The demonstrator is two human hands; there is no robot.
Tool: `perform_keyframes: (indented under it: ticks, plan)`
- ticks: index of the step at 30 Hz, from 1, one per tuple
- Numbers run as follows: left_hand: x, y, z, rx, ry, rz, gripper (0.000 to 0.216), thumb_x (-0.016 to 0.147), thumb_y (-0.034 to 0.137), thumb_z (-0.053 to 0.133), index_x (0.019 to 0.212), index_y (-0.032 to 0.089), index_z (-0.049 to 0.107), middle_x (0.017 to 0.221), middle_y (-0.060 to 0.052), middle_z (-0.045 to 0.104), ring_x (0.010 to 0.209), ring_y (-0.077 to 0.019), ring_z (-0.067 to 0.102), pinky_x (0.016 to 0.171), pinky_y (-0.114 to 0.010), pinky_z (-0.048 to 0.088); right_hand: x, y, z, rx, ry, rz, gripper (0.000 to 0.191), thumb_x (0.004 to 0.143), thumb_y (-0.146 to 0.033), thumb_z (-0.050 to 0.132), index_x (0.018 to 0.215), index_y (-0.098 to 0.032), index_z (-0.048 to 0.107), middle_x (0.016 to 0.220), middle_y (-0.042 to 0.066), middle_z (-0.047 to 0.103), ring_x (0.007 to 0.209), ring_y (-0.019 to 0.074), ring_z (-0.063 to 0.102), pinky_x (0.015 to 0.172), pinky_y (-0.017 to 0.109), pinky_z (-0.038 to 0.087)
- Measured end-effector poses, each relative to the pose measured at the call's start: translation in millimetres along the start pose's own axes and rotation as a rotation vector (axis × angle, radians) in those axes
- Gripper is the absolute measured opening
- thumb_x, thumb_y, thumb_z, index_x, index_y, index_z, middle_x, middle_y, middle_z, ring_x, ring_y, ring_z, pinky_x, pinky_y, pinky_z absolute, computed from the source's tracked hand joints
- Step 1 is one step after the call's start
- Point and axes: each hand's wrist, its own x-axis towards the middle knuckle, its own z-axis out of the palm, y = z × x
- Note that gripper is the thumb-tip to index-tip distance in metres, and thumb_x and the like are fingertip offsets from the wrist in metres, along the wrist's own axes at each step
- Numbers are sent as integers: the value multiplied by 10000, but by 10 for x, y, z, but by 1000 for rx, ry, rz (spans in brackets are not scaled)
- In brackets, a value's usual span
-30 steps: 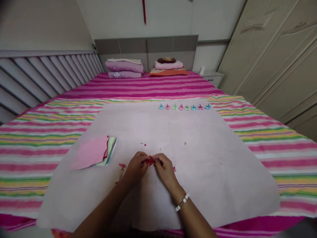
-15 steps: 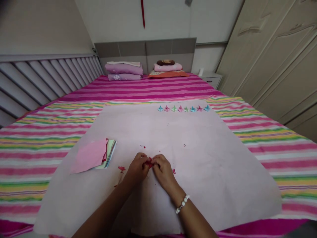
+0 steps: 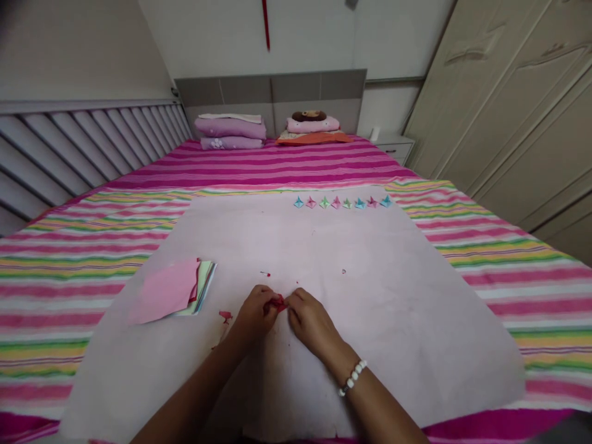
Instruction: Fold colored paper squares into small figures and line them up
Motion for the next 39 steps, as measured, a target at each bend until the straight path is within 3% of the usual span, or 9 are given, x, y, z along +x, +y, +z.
perform_keyframes:
  ticks: [9, 15, 23, 32, 39]
  plan:
    - [-17, -15, -27, -69, -6, -25, 263, 701, 31, 502, 837, 193, 659, 939, -56, 572, 773, -149, 570, 675, -269, 481, 71, 40, 42, -40, 1, 0, 224, 761, 1, 472, 724, -208, 542, 736, 16, 576, 674, 165, 543, 606, 262, 414]
    - [-46, -115, -111, -205, 145, -95, 293, 748, 80, 470, 970, 172, 637, 930, -58, 597, 639, -119, 542, 606, -259, 476, 72, 2, 20, -47, -9, 16, 207, 787, -25, 465, 734, -204, 554, 737, 20, 585, 664, 165, 544, 603, 264, 408]
    - [-63, -139, -114, -231, 107, -77, 200, 721, 113, 536, 853, 179, 671, 840, -46, 619, 679, -140, 598, 578, -242, 482, 101, -42, -17, -30, -71, -2, 227, 782, -40, 477, 774, -212, 625, 764, 19, 581, 671, 157, 548, 593, 247, 407]
    - [-82, -135, -185, -272, 137, -99, 217, 766, 147, 505, 925, 149, 654, 875, -66, 615, 657, -125, 593, 559, -238, 490, 121, 10, -37, -77, -108, 23, 184, 788, -50, 499, 804, -193, 615, 770, 13, 604, 675, 143, 544, 608, 232, 389]
    - [-161, -244, -345, -250, 156, -176, 214, 793, 181, 479, 924, 158, 647, 875, -57, 602, 611, -108, 567, 502, -210, 460, 176, 3, -89, 28, -136, 88, 176, 788, -71, 485, 732, -185, 607, 690, -5, 598, 605, 127, 507, 564, 220, 361]
